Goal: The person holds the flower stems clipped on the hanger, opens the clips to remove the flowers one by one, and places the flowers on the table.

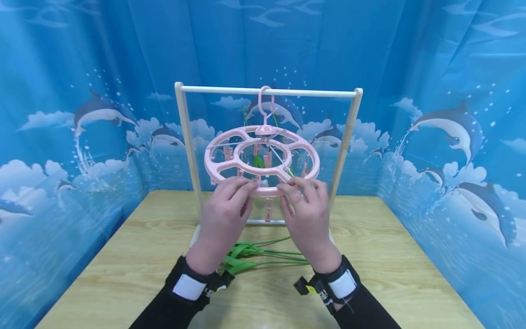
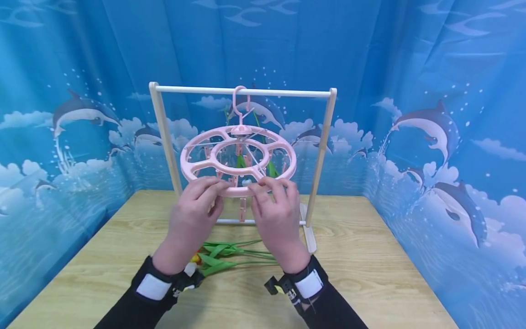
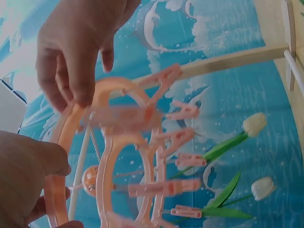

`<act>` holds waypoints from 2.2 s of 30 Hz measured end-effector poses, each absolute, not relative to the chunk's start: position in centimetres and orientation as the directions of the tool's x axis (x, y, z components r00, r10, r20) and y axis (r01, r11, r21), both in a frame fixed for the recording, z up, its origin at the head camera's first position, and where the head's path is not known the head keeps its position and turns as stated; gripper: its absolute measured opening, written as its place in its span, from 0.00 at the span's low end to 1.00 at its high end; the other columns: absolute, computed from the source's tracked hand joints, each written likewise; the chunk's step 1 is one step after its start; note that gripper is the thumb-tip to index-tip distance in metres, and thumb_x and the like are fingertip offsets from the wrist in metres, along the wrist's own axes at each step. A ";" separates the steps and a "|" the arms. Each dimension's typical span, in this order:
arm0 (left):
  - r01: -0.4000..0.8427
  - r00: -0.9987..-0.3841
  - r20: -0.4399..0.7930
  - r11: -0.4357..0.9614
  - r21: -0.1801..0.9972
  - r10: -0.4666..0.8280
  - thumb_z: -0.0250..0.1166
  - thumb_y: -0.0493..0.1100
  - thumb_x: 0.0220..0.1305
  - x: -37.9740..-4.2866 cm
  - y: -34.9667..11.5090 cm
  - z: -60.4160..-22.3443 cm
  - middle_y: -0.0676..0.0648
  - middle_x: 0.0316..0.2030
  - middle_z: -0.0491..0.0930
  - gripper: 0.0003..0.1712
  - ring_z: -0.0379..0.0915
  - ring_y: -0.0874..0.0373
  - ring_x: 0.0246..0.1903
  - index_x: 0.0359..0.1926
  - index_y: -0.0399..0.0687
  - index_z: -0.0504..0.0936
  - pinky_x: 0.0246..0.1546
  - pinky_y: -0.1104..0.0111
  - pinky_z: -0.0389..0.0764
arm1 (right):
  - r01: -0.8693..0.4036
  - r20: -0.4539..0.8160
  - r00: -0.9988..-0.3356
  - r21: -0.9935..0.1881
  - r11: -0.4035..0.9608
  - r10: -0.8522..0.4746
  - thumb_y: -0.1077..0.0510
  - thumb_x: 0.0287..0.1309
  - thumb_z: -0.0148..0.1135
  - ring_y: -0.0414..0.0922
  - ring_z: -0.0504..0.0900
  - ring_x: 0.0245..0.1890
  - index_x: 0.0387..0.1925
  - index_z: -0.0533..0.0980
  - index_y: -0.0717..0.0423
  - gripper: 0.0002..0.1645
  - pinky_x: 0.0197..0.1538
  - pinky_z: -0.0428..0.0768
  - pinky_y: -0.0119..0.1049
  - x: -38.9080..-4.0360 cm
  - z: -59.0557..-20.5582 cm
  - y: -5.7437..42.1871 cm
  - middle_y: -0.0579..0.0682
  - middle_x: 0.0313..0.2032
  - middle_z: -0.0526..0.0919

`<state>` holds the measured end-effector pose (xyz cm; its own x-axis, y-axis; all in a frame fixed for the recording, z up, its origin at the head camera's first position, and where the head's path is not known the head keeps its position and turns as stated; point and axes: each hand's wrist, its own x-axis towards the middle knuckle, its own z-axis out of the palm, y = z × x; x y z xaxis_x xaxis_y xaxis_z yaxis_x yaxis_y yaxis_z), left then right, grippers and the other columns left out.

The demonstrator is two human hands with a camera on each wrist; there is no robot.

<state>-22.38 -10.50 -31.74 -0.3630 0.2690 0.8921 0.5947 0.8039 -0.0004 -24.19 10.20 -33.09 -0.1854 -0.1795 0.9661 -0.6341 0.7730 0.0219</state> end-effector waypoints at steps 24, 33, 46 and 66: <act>0.639 -0.387 0.887 0.767 0.060 0.253 0.75 0.31 0.67 -22.2 -10.3 -31.8 0.44 0.54 0.89 0.18 0.84 0.49 0.59 0.57 0.44 0.89 0.67 0.59 0.87 | -0.609 0.966 -0.198 0.014 0.793 -0.169 0.69 0.62 0.74 0.62 0.79 0.53 0.49 0.84 0.58 0.15 0.58 0.80 0.55 -24.5 -32.8 10.9 0.60 0.50 0.86; 0.623 -0.371 0.887 0.782 0.019 0.274 0.74 0.32 0.67 -22.2 -9.9 -32.0 0.45 0.55 0.90 0.18 0.87 0.50 0.60 0.57 0.46 0.89 0.66 0.61 0.87 | -0.629 0.967 -0.179 0.030 0.776 -0.183 0.67 0.61 0.77 0.59 0.82 0.50 0.48 0.86 0.57 0.14 0.54 0.82 0.53 -24.4 -33.2 10.3 0.57 0.48 0.89; 0.620 -0.389 0.892 0.781 0.069 0.231 0.72 0.29 0.66 -22.2 -10.0 -31.9 0.45 0.54 0.90 0.19 0.86 0.50 0.60 0.55 0.46 0.89 0.65 0.60 0.88 | -0.624 0.970 -0.166 0.036 0.781 -0.178 0.66 0.61 0.76 0.60 0.80 0.50 0.48 0.87 0.58 0.14 0.56 0.79 0.54 -24.7 -32.8 10.9 0.58 0.48 0.89; 0.602 -0.332 0.912 0.799 0.008 0.241 0.75 0.32 0.67 -22.0 -9.8 -32.1 0.45 0.54 0.92 0.18 0.87 0.48 0.60 0.57 0.46 0.90 0.69 0.58 0.86 | -0.673 0.972 -0.125 0.062 0.737 -0.197 0.68 0.57 0.79 0.57 0.82 0.47 0.47 0.88 0.59 0.16 0.50 0.81 0.50 -24.5 -33.1 10.4 0.58 0.46 0.89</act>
